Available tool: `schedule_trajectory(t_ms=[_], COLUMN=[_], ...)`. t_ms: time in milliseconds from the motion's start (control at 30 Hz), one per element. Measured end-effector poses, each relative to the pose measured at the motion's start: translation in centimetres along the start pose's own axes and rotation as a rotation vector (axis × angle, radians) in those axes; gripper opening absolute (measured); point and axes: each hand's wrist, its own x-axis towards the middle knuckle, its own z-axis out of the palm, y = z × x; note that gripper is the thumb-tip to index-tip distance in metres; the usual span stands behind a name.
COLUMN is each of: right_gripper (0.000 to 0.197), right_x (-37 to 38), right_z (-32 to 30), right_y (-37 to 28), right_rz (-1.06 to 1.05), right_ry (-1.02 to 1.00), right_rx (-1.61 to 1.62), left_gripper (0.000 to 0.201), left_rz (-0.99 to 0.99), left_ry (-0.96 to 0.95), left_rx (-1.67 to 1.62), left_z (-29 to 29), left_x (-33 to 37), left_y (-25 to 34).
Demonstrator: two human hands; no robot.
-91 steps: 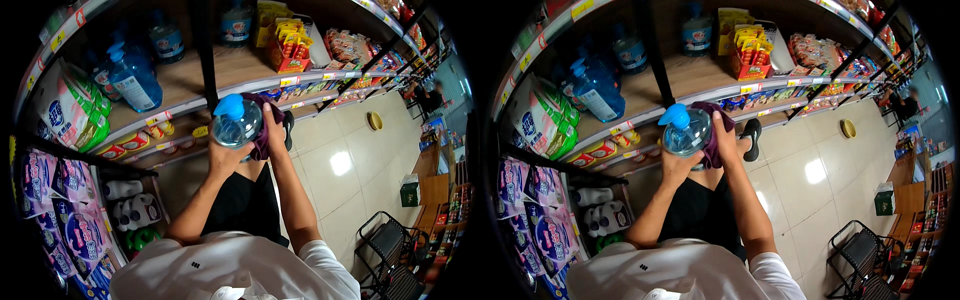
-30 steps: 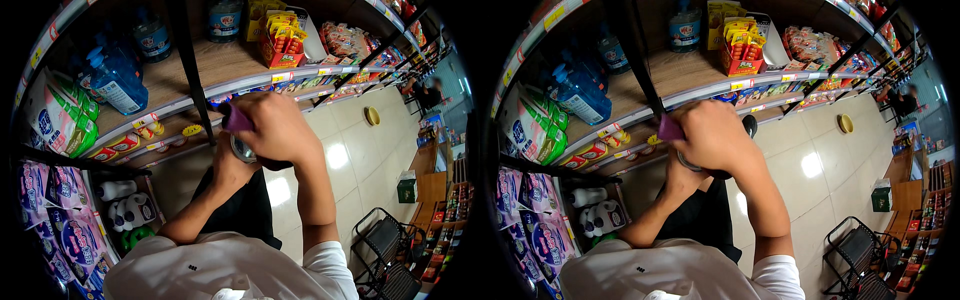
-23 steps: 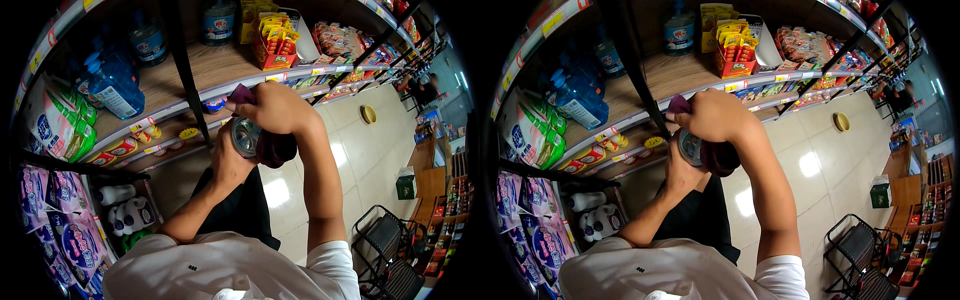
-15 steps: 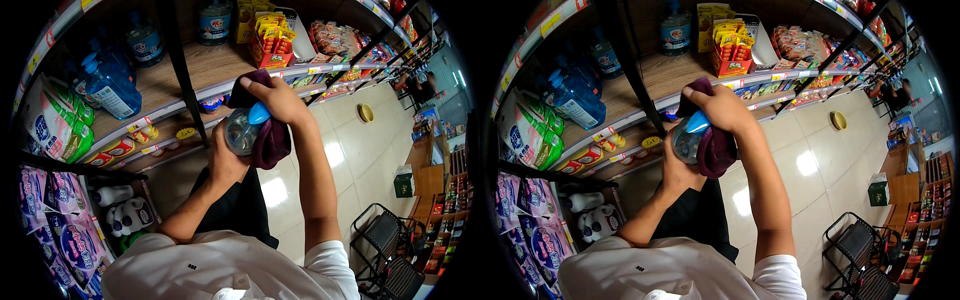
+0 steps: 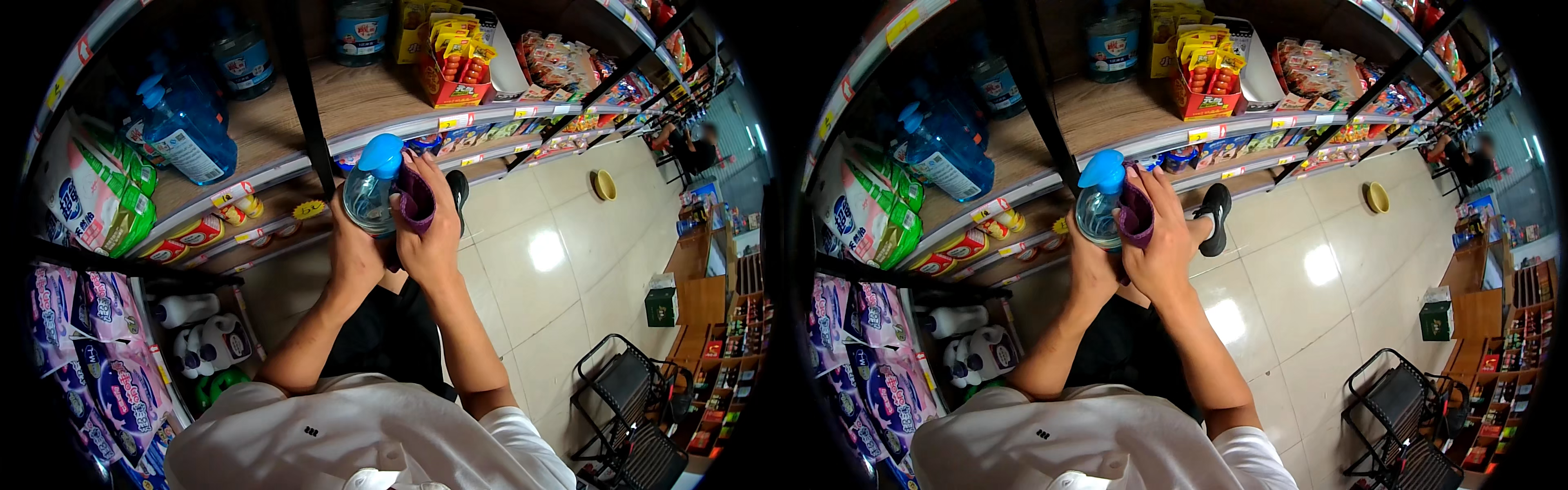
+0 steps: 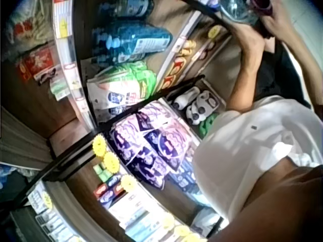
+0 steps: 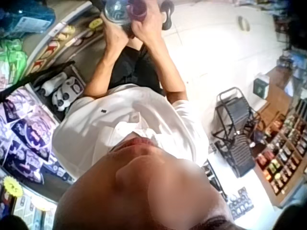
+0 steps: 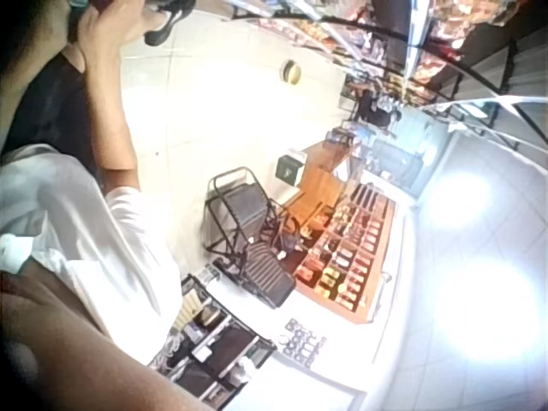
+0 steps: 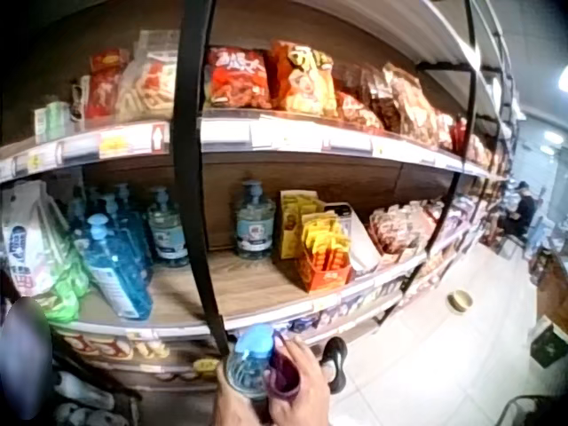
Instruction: The person wipes a blue pump bottle with a cloth and reorganizes snack packages and detergent bottles on the shelves.
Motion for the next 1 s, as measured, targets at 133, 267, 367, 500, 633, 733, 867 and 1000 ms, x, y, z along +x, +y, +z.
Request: schedule_trajectory(t_ms=[133,267,367,500,633,733,867,1000], right_gripper=[0.044,0.058,0.062,0.051,0.027,0.024,0.026,0.026], right_x=[-0.3,-2.0,-3.1,-3.1,-2.9,-2.6,-2.2,-1.8], right_z=[-0.8,-1.7,-2.4,-2.1,-2.0,-2.3,-2.4,-2.1], right_y=[-0.8,-1.1,-2.1,-1.9,0.3,1.3,2.7,5.8], right_rz=[-0.04,0.017,-0.02,0.056,0.057,-0.001,0.165,0.363], right_ry=[-0.016,-0.039,-0.119,-0.085,0.034,0.057,0.095,0.09], right_rx=[-0.167,-0.173,-0.228,-0.075,0.112,0.066,0.147,0.488], left_gripper=[0.09,0.089,0.087,0.085,0.088,0.092,0.099,0.102], left_rz=[0.075,0.067,0.081,0.052,0.161,0.182,0.167,0.141], left_ry=[0.046,0.082,0.068,0.054,0.064,0.081,0.14,0.076], left_rx=[0.034,0.082,-0.054,0.03,0.169,0.184,0.149,0.069], left_z=[0.1,0.7,0.7,0.9,1.1,1.3,2.0,1.0], left_x=[-0.5,-1.0,-0.5,-1.1,-1.4,-1.1,-1.0,-1.5], left_y=[1.8,1.2,1.3,1.8,1.3,1.6,0.6,0.9])
